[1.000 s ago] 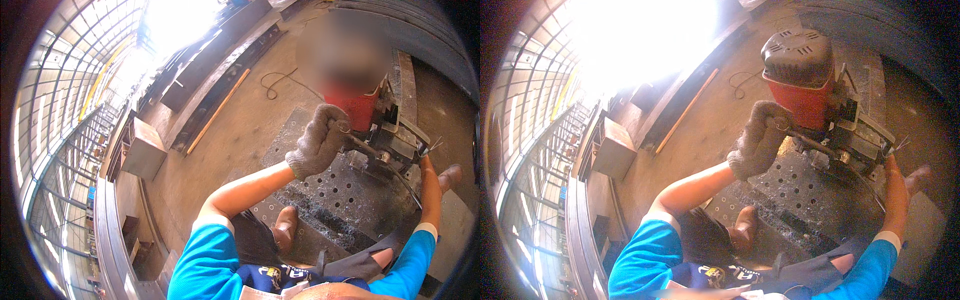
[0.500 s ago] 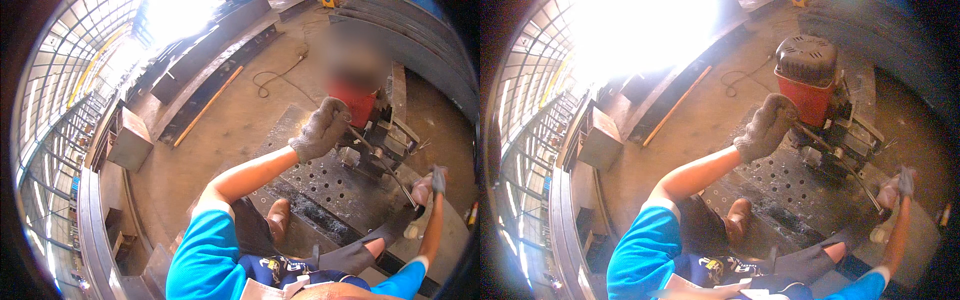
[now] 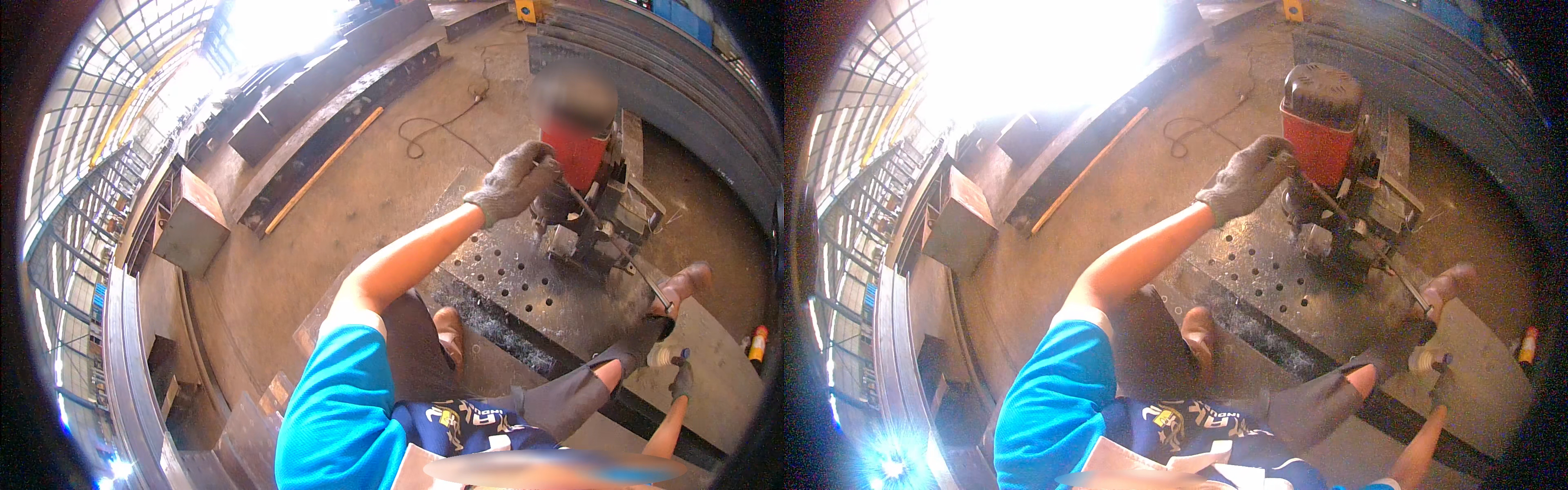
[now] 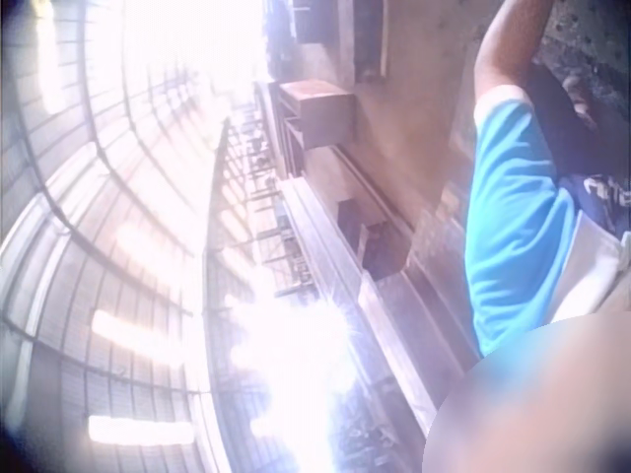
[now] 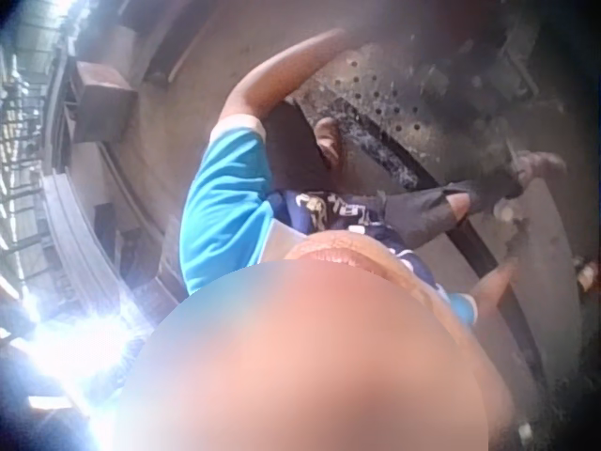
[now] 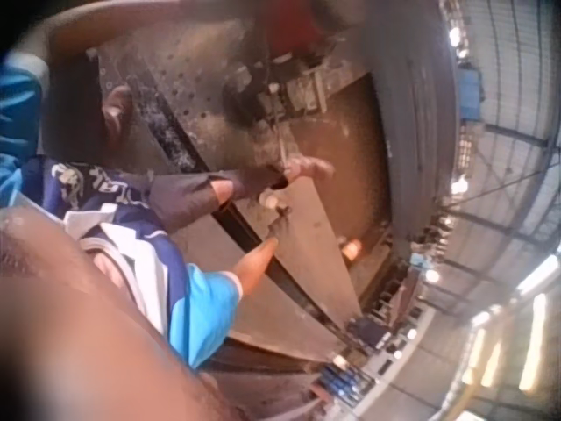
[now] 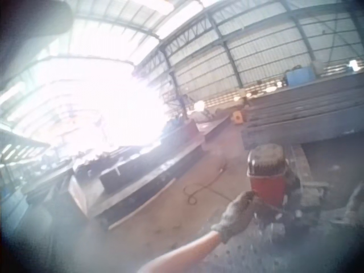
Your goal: The person operates a red drill press on a perforated metal sheet, repeatedly lowering the drill to create holes. They hold a white bottle in one hand and use the other to control the drill lever. The person remains seated on the floor throughout the task.
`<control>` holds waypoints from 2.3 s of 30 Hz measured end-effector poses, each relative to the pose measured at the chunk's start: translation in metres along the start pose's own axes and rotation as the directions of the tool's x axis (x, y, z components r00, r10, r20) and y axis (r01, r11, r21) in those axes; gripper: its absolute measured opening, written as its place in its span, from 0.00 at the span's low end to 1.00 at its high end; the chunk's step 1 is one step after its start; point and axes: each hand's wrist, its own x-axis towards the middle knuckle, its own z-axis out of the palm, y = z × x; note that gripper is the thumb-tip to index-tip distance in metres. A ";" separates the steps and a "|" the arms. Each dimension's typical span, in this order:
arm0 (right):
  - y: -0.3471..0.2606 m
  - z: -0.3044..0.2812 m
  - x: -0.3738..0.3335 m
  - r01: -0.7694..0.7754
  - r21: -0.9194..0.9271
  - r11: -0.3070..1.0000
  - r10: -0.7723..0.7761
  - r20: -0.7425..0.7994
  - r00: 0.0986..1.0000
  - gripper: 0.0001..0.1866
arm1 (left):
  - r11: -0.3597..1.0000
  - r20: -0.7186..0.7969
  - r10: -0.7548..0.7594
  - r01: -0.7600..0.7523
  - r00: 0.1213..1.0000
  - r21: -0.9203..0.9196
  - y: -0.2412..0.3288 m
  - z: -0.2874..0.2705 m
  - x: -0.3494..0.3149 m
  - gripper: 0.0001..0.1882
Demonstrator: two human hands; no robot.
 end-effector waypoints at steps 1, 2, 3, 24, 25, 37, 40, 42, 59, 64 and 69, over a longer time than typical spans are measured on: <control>0.006 0.001 0.002 0.019 -0.014 1.000 -0.019 0.042 0.999 0.19 | 0.998 0.003 -0.059 0.059 0.998 0.014 -0.004 -0.004 -0.003 0.26; 0.013 0.005 0.006 0.038 -0.023 0.999 -0.036 0.085 0.996 0.19 | 0.995 0.003 -0.095 0.095 0.995 0.033 -0.010 -0.010 -0.006 0.27; 0.018 0.009 0.013 0.057 -0.028 0.998 -0.053 0.127 0.991 0.18 | 0.987 -0.006 -0.131 0.131 0.991 0.090 -0.018 -0.015 -0.008 0.27; -0.020 -0.007 -0.023 0.568 -0.616 0.546 -0.771 -0.103 0.629 0.23 | 0.768 0.552 -0.564 0.145 0.614 0.623 -0.215 0.007 -0.081 0.39; -0.019 0.000 -0.006 0.603 -0.521 0.604 -0.742 -0.091 0.664 0.22 | 0.742 0.534 -0.598 0.162 0.598 0.650 -0.219 0.007 -0.082 0.40; -0.038 -0.027 -0.031 0.609 -0.485 0.628 -0.769 -0.269 0.579 0.13 | 0.795 0.542 -0.537 0.172 0.646 0.582 -0.208 0.005 -0.085 0.40; -0.092 -0.065 -0.107 0.797 -0.556 0.235 -0.964 -0.028 0.264 0.15 | 0.855 0.594 -0.452 0.133 0.665 0.501 -0.189 0.025 -0.085 0.41; -0.133 -0.069 -0.162 0.800 -0.510 0.315 -0.920 0.043 0.389 0.18 | 0.881 0.625 -0.414 0.118 0.662 0.459 -0.171 0.042 -0.082 0.45; -0.340 0.243 -0.347 0.920 -0.088 -0.381 -0.924 0.087 -0.374 0.14 | 0.983 0.344 -0.181 0.158 0.921 0.093 -0.155 0.027 -0.104 0.51; -0.483 0.186 -0.327 0.714 0.691 0.110 -0.449 0.676 -0.585 0.36 | 0.926 0.197 -0.302 0.238 0.933 0.293 -0.221 -0.019 -0.068 0.49; -0.490 0.280 -0.314 0.908 0.371 -0.193 -0.771 0.515 -0.374 0.23 | 0.804 0.261 -0.483 0.305 0.836 0.510 -0.247 -0.052 -0.023 0.48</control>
